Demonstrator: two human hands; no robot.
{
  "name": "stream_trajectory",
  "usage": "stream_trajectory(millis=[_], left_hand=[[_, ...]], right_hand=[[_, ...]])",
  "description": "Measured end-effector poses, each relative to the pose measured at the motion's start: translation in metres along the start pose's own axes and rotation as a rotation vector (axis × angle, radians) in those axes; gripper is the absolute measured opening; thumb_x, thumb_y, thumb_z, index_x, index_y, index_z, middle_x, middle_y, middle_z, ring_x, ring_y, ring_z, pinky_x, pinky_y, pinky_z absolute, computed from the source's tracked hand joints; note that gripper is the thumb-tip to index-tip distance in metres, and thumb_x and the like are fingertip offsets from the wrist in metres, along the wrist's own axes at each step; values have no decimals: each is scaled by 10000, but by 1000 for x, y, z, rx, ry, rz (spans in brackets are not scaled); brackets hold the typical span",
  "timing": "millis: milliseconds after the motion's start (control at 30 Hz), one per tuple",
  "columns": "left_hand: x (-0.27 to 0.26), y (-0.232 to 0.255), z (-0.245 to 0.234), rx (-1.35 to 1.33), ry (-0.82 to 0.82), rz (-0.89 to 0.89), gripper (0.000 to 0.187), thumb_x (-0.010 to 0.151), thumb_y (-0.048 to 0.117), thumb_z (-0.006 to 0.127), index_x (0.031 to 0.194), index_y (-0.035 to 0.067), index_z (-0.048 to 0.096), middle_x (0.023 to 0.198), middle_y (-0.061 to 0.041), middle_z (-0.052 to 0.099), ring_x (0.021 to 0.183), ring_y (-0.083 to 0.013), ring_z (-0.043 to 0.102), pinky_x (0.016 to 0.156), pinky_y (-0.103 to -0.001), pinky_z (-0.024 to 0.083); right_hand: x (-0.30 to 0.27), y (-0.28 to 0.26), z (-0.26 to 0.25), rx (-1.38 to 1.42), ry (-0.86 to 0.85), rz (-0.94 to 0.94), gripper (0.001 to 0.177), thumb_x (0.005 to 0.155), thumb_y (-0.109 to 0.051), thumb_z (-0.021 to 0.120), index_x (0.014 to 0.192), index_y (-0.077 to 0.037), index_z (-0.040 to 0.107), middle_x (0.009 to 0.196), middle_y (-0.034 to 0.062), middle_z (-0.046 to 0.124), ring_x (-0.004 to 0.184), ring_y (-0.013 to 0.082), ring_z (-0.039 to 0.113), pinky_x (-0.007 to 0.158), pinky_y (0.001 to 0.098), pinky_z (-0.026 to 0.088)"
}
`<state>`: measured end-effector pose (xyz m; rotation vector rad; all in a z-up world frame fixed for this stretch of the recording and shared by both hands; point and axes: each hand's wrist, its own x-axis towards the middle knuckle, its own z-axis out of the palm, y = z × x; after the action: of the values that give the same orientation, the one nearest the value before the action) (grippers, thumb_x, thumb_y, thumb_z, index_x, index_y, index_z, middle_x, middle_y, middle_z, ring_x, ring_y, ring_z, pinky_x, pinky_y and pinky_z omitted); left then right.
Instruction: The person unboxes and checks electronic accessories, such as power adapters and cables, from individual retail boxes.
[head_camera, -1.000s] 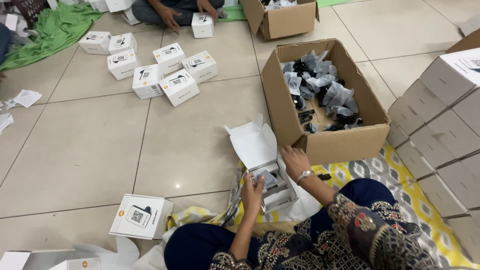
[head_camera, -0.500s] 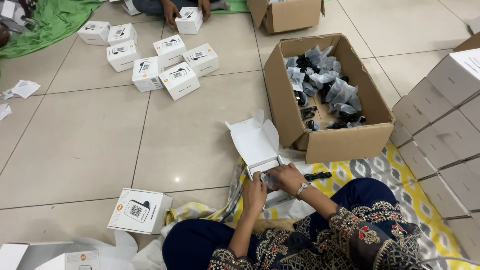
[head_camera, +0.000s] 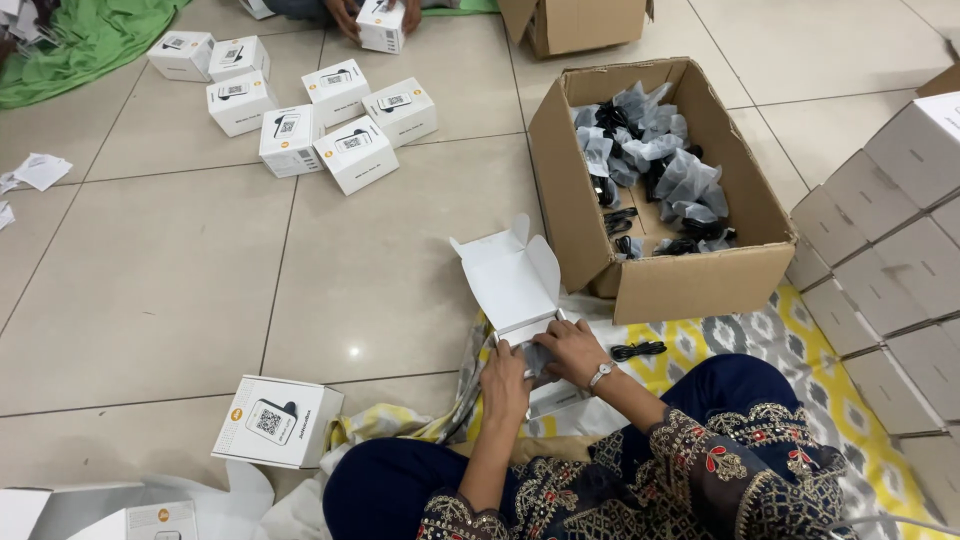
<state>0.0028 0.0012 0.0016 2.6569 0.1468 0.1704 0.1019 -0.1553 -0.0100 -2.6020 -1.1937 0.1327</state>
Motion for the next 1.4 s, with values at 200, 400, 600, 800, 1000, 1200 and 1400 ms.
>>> stream_trajectory(millis=[200, 400, 600, 800, 1000, 1200, 1400], left_hand=[[10, -17, 28, 12, -111, -37, 370, 646, 21, 843, 972, 3, 669, 1100, -193, 608, 1007, -398, 620, 838, -478, 535], [12, -28, 45, -140, 181, 74, 106, 795, -29, 626, 883, -5, 680, 900, -231, 683, 853, -446, 669, 743, -522, 538], [15, -28, 48, -52, 104, 17, 135, 808, -13, 632, 939, 8, 662, 841, -221, 694, 809, -431, 689, 703, -516, 550], [15, -30, 52, -35, 115, 30, 165, 781, -15, 658, 943, 15, 652, 850, -213, 694, 802, -415, 696, 699, -506, 552], [22, -37, 62, 17, 56, 16, 126, 828, 43, 693, 947, 26, 656, 875, -208, 702, 808, -405, 707, 694, -499, 559], [23, -30, 47, 90, -75, -35, 153, 824, 72, 698, 962, 25, 652, 818, -197, 708, 809, -388, 714, 700, -484, 572], [22, -33, 56, 78, 42, -31, 77, 874, 78, 679, 933, 32, 661, 810, -203, 712, 790, -389, 724, 695, -485, 579]], right_hand=[[-4, -11, -5, 37, 61, 51, 604, 670, -230, 850, 1234, -173, 642, 1084, 54, 612, 1124, 233, 574, 889, 416, 385], [-6, -11, -3, 144, 134, 118, 479, 694, -221, 849, 1140, -182, 677, 1059, 28, 643, 1066, 219, 601, 866, 402, 391], [-8, -16, -12, 208, 133, 155, 296, 685, -258, 861, 925, -170, 713, 1010, -6, 661, 965, 204, 625, 880, 377, 404], [-9, -12, -6, 162, 146, 108, 241, 722, -270, 843, 914, -168, 739, 953, 5, 673, 927, 205, 638, 907, 382, 408], [-6, -10, -8, 135, 148, 81, 221, 738, -282, 832, 931, -190, 771, 961, -12, 694, 919, 201, 641, 903, 371, 426], [-6, -10, -2, 139, 150, 101, 219, 723, -295, 828, 926, -216, 808, 957, -20, 688, 913, 193, 638, 915, 374, 425], [-8, -24, -59, 60, -86, -172, 494, 775, -530, 791, 1090, -150, 762, 969, 73, 635, 1011, 237, 617, 915, 421, 409]])
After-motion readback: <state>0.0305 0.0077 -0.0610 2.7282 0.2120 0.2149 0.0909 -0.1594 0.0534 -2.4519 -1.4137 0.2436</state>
